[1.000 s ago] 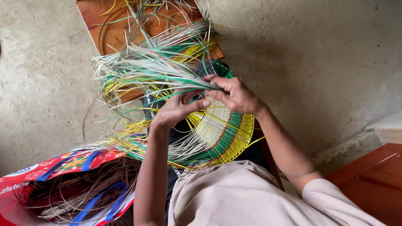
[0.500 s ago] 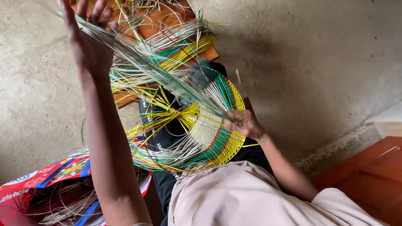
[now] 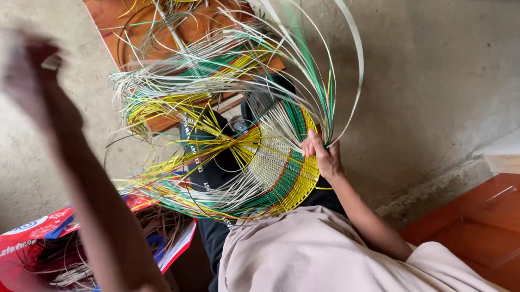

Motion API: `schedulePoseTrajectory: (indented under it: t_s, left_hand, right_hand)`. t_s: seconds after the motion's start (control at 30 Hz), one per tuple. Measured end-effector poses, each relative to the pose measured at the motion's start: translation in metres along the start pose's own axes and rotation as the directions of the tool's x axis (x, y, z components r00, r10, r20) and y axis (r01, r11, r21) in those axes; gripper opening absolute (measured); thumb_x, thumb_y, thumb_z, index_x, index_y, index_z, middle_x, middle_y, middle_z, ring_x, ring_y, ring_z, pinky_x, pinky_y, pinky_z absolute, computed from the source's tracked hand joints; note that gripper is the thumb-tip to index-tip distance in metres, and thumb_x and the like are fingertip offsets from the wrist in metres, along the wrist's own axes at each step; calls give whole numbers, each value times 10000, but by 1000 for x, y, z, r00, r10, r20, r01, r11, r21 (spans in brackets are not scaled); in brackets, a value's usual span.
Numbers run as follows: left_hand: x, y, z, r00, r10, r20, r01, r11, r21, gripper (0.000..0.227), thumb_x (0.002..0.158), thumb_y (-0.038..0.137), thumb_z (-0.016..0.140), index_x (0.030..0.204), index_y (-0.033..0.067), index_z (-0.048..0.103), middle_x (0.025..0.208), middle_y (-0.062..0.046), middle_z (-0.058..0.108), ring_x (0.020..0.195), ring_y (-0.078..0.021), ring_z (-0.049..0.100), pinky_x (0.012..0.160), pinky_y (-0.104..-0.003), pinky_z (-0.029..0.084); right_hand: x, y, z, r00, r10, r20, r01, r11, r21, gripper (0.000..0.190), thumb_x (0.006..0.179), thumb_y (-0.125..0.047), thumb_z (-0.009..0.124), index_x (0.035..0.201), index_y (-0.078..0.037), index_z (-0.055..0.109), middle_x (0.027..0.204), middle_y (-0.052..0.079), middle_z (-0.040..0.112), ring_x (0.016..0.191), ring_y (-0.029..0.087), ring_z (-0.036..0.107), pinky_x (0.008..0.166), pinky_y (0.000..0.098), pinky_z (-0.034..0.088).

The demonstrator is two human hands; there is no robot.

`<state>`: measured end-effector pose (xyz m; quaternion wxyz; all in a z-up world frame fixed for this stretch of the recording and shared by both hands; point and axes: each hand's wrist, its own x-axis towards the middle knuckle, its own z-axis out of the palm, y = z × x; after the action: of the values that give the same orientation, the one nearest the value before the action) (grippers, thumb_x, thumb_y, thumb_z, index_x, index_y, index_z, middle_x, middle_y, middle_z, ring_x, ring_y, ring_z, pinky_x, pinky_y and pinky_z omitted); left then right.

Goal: Weaving colorful plastic or natural fiber strands into a circular pattern on a wooden frame

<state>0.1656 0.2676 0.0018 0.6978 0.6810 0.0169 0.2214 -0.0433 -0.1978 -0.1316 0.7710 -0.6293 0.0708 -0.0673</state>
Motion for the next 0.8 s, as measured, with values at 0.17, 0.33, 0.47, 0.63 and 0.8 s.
schedulePoseTrajectory:
  t_s: [0.17,0.33,0.47,0.63,0.8]
  left_hand:
    - [-141,-75,89,886,-286,364,178,937,301,136,925,154,720,1040,114,778,892,-66,743,807,-200,681,721,-305,544]
    - [-197,-118,120,803,-130,582,-190,870,455,94,912,112,697,958,98,778,846,-155,727,789,-402,694,672,-486,560]
    - [-212,-131,118,774,-110,624,-330,770,546,118,883,156,725,993,121,750,865,-96,683,843,-340,691,711,-442,569]
    - [-207,-118,126,767,-82,636,-412,697,587,197,894,153,719,1091,155,700,845,-78,662,849,-320,697,732,-425,571]
    - [-210,-147,141,730,22,683,-623,435,650,69,968,166,615,1005,195,666,793,-20,668,758,-221,728,687,-345,588]
  right_hand:
    - [8,49,-33,978,-189,83,190,982,-3,566,1095,-184,506,535,-104,489,481,82,538,489,209,594,740,374,542]
    - [13,29,-85,928,-361,86,358,932,56,557,1054,-267,474,529,-85,505,529,90,513,537,240,532,738,388,499]
    - [13,13,-171,867,-5,-499,85,987,138,559,1045,-294,604,533,-194,402,491,8,461,519,136,542,692,318,559]
    - [-4,68,-292,566,-38,-823,-382,873,-303,324,937,-324,826,950,-46,660,753,94,673,693,210,722,615,431,657]
    - [-2,86,-300,837,-40,-546,-543,60,-838,967,845,-534,726,1586,-38,351,1527,268,491,1467,446,347,1159,623,283]
